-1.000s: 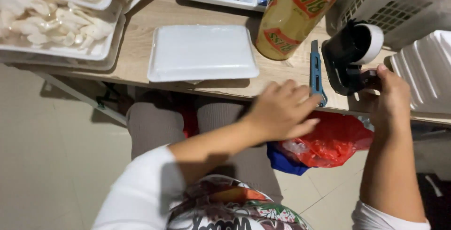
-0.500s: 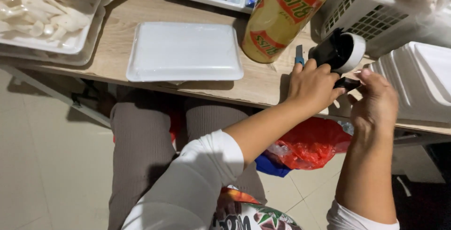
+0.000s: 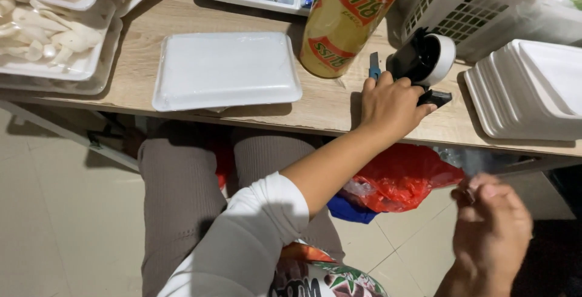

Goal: Weighing trays of mushrooms on a digital scale, wrapping them in plastic film, and placing the wrapped trays into plastic bags.

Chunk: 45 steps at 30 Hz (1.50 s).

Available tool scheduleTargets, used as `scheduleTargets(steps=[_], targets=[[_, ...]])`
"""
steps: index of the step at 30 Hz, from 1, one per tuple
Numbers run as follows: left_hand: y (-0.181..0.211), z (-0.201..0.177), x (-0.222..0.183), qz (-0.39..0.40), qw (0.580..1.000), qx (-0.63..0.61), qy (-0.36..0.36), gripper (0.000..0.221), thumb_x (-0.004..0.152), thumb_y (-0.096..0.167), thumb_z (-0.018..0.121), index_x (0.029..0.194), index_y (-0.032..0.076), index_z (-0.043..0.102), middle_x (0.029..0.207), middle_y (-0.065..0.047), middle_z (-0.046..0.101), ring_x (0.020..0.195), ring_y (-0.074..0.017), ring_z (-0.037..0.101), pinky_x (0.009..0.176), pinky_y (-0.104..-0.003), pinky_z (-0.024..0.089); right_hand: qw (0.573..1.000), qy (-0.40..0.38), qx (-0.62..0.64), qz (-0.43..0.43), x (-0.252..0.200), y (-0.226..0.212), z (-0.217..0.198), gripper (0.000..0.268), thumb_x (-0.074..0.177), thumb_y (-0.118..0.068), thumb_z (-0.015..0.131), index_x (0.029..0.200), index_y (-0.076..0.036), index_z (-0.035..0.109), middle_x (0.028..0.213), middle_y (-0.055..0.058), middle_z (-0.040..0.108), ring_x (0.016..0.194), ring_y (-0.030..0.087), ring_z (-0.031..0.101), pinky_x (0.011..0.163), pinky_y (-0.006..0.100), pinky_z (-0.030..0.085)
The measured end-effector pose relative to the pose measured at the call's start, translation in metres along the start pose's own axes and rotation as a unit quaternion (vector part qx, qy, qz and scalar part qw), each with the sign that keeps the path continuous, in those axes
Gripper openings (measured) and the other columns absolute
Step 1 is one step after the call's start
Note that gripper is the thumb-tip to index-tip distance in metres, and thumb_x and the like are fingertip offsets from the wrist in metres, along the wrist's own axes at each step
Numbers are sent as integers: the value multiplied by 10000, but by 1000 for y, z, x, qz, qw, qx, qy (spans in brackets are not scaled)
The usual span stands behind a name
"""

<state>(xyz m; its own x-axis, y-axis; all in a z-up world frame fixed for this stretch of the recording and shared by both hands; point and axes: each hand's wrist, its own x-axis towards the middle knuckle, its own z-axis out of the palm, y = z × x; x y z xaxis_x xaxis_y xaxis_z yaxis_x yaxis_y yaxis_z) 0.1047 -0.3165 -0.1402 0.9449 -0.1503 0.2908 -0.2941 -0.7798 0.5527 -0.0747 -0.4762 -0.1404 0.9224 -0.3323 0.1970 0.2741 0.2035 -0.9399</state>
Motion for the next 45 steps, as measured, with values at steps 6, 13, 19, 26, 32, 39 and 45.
scheduleTargets(steps=[6,13,19,26,32,39,45], targets=[[-1,6,-16,-14,991,-133,15,395,869,341,598,1240,213,643,1159,-60,719,1175,-401,553,896,-549,442,994,52,-20,90,-12,65,-29,63,940,-105,711,890,-138,695,946,39,721,821,128,659,705,246,519],[24,-34,-34,-112,946,-304,-14,543,911,515,530,500,199,367,469,24,407,500,-207,508,522,-402,305,989,33,-46,139,-5,112,-37,97,951,-138,730,936,-48,696,849,68,676,693,136,552,630,256,425],[19,-9,-18,-192,920,-338,-45,386,915,475,629,678,204,766,655,64,735,656,-174,713,603,-361,519,985,36,-67,157,-4,114,-27,129,969,-152,724,958,-25,707,810,97,651,719,148,559,615,252,402],[19,0,-23,-182,918,-353,-9,317,883,473,680,815,190,807,760,71,778,755,-129,744,630,-334,558,983,35,-87,158,-3,108,-24,113,972,-152,728,967,-40,723,800,66,650,703,127,543,620,251,408],[19,4,-21,-194,910,-365,-16,297,890,462,682,828,202,811,752,78,774,722,-115,731,636,-317,559,982,48,-86,163,-5,103,-24,114,949,-180,745,928,-71,718,886,47,677,747,148,547,620,284,393],[23,-10,-21,-218,914,-339,-38,268,917,441,679,816,219,788,703,40,748,695,-191,723,599,-370,543,984,49,-79,153,-5,99,-19,147,948,-192,753,893,-76,681,882,67,668,796,157,597,622,268,427],[20,-4,-18,-210,921,-326,-22,269,915,440,678,851,209,800,744,33,765,707,-206,724,566,-388,543,987,52,-68,137,-4,96,-17,118,955,-140,731,876,-80,669,856,73,670,788,150,610,603,241,431]])
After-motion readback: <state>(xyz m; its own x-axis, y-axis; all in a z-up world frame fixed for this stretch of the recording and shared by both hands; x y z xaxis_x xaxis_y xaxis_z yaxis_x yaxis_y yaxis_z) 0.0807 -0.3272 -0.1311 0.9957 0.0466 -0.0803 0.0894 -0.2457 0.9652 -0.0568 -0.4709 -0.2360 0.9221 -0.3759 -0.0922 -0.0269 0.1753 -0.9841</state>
